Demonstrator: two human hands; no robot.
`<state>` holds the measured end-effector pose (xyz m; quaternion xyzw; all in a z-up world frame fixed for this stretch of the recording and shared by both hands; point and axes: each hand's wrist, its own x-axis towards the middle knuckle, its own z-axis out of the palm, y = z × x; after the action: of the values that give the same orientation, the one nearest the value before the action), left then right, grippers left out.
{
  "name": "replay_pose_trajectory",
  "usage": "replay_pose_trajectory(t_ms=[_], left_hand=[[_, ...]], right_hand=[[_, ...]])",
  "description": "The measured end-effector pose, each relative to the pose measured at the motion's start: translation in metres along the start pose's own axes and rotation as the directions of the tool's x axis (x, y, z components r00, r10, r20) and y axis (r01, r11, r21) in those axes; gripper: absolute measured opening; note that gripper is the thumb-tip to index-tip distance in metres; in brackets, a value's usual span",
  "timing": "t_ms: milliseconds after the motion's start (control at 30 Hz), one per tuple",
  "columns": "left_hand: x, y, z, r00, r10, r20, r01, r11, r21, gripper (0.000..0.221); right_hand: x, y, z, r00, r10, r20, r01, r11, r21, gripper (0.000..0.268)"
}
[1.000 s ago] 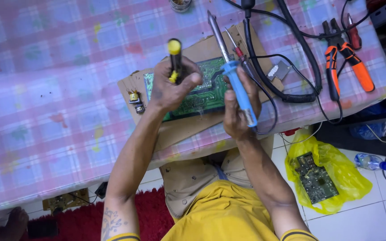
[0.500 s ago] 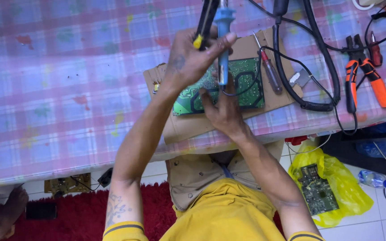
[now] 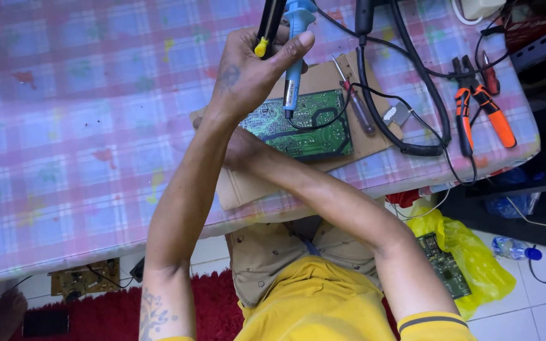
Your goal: Soldering and desoldering components on a printed circuit board using a soldering iron and a desoldering pump.
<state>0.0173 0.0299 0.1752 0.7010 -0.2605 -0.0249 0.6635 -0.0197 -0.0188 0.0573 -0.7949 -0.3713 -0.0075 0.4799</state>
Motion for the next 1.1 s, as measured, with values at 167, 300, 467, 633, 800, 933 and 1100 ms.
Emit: replay_pose_trajectory(t_ms=[167, 300, 467, 633, 800, 933, 1100], left_hand=[[0.006, -0.005, 0.006, 0.998, -0.04, -0.041, 0.034, 0.991, -0.132, 0.027], [0.011, -0.016, -0.002, 0.996, -0.043, -0.073, 0.034, 0.992, -0.121, 0.029], [0.005, -0.015, -0.016, 0.997, 0.025, -0.07, -0.031, 0.996, -0.083, 0.03], [-0.01, -0.027, -0.011, 0.997, -0.046, -0.06, 0.039, 0.993, -0.112, 0.028], [-0.026, -0.033, 0.004, 0.994, -0.108, -0.027, 0.103, 0.984, -0.145, 0.023], [-0.037, -0.034, 0.011, 0.99, -0.138, 0.01, 0.138, 0.985, -0.104, 0.026], [-0.041, -0.036, 0.011, 0.988, -0.152, 0.009, 0.152, 0.983, -0.103, 0.031]], right_hand=[[0.001, -0.025, -0.006, 0.941, 0.293, 0.167, -0.336, 0.862, 0.38, 0.013], [-0.012, -0.001, 0.008, 0.918, 0.336, 0.21, -0.38, 0.897, 0.227, 0.011], [-0.094, -0.039, -0.047, 0.962, -0.158, 0.223, 0.245, 0.859, -0.45, 0.037], [-0.163, 0.003, -0.195, 0.985, -0.126, -0.117, 0.02, 0.761, -0.649, 0.024], [-0.246, 0.129, -0.345, 0.928, -0.029, -0.372, -0.261, 0.662, -0.703, 0.025], [-0.289, 0.22, -0.4, 0.916, 0.087, -0.391, -0.39, 0.418, -0.82, 0.039], [-0.294, 0.267, -0.41, 0.913, 0.288, -0.288, -0.375, 0.316, -0.872, 0.032]])
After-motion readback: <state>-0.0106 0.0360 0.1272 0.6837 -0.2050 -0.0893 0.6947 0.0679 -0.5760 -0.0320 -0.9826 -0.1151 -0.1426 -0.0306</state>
